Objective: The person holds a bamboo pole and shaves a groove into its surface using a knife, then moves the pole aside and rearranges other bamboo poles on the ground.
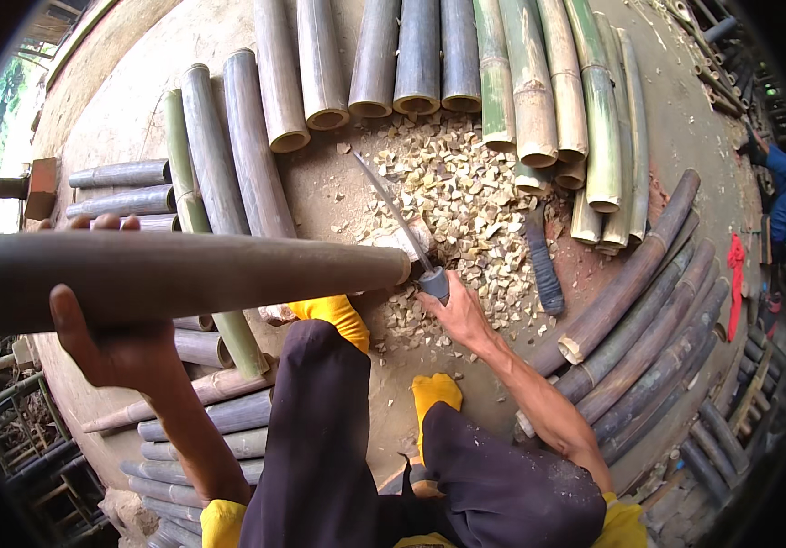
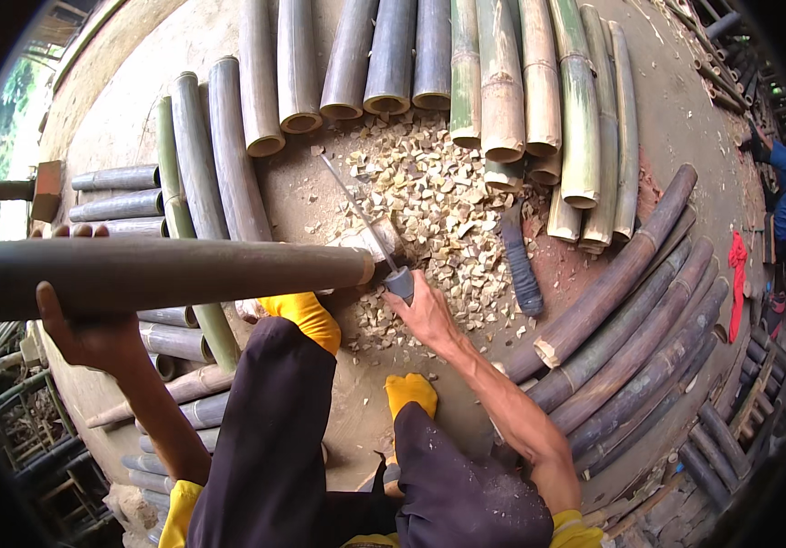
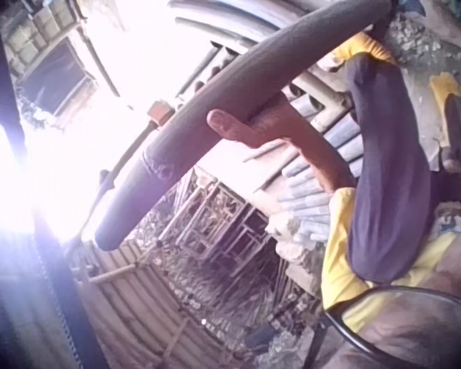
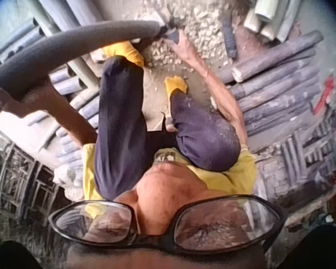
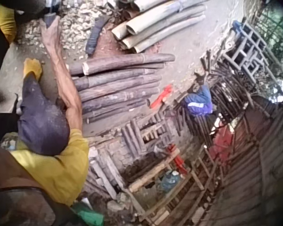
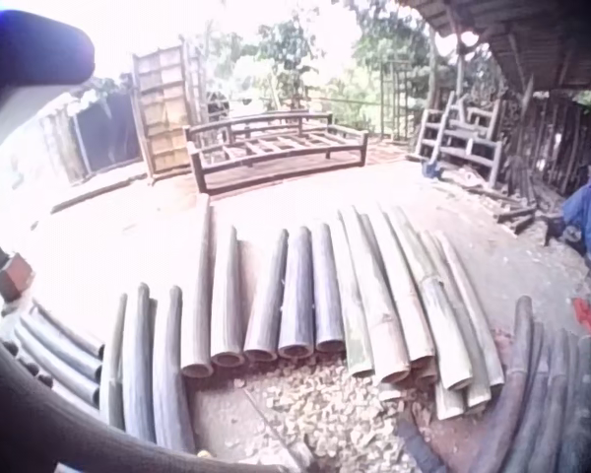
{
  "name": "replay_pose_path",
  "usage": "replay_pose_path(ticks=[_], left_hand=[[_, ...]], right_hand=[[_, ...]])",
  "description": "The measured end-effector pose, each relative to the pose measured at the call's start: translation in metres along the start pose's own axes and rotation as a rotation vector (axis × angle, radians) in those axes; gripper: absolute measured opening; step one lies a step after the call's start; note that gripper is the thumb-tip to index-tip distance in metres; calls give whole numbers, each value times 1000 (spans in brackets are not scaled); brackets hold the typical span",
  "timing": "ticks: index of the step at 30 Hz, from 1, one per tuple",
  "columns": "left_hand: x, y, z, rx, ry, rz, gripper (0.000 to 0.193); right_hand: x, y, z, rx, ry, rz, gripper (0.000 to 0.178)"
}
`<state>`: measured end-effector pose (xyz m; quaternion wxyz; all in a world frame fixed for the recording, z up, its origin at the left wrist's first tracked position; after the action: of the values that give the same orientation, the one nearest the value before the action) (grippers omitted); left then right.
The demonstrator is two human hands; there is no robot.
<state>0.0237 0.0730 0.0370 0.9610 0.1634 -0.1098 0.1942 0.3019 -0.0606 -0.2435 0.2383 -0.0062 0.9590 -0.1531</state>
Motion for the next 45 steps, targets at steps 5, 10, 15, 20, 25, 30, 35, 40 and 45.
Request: replay_pose_path(ticks=[5,10,15,20,25,30,35,40,45], left_hand=[[-41,10,-4,32,-92,-192,65],[-16,5,-5,37,-91,-231,73],[-4,-1,-1,41,-40,-234,72],[-10,3,1,44,-53,-263,72],[9,-3,0,61,-37,-304,73],[-1,6,3,69,-27,-297,73],[6,5,-4,32,-75,-302,73],[-4,15,-10,17,-208,-449,76],[-24,16,2,54,-185,-575,83]], right_hand=[[-24,-18,-80,-229,101,108,42],[-12,-11,-41,-394,-124,183,38],[-10,-5,-47,54,7,-156,35],[-43,-35,-119,-556,22,326,42],[3,6,-10,-48,7,-13,39],[-25,-15,-79,-117,135,38,39],[-29,-24,-68,-613,110,340,37],[-15,3,-12,75,112,-44,31],[-32,-27,-96,-413,66,235,38]])
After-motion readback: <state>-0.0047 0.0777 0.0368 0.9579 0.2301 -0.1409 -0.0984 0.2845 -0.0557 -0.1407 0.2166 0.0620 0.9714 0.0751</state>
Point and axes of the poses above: each hand's wrist, its own y-axis towards the middle knuckle, its own x-axis out of the palm, z = x × y, the point moved 5 cm from there along y, towards the middle knuckle, and after that the axes turned 3 degrees about -x, right-handed, at the moved point
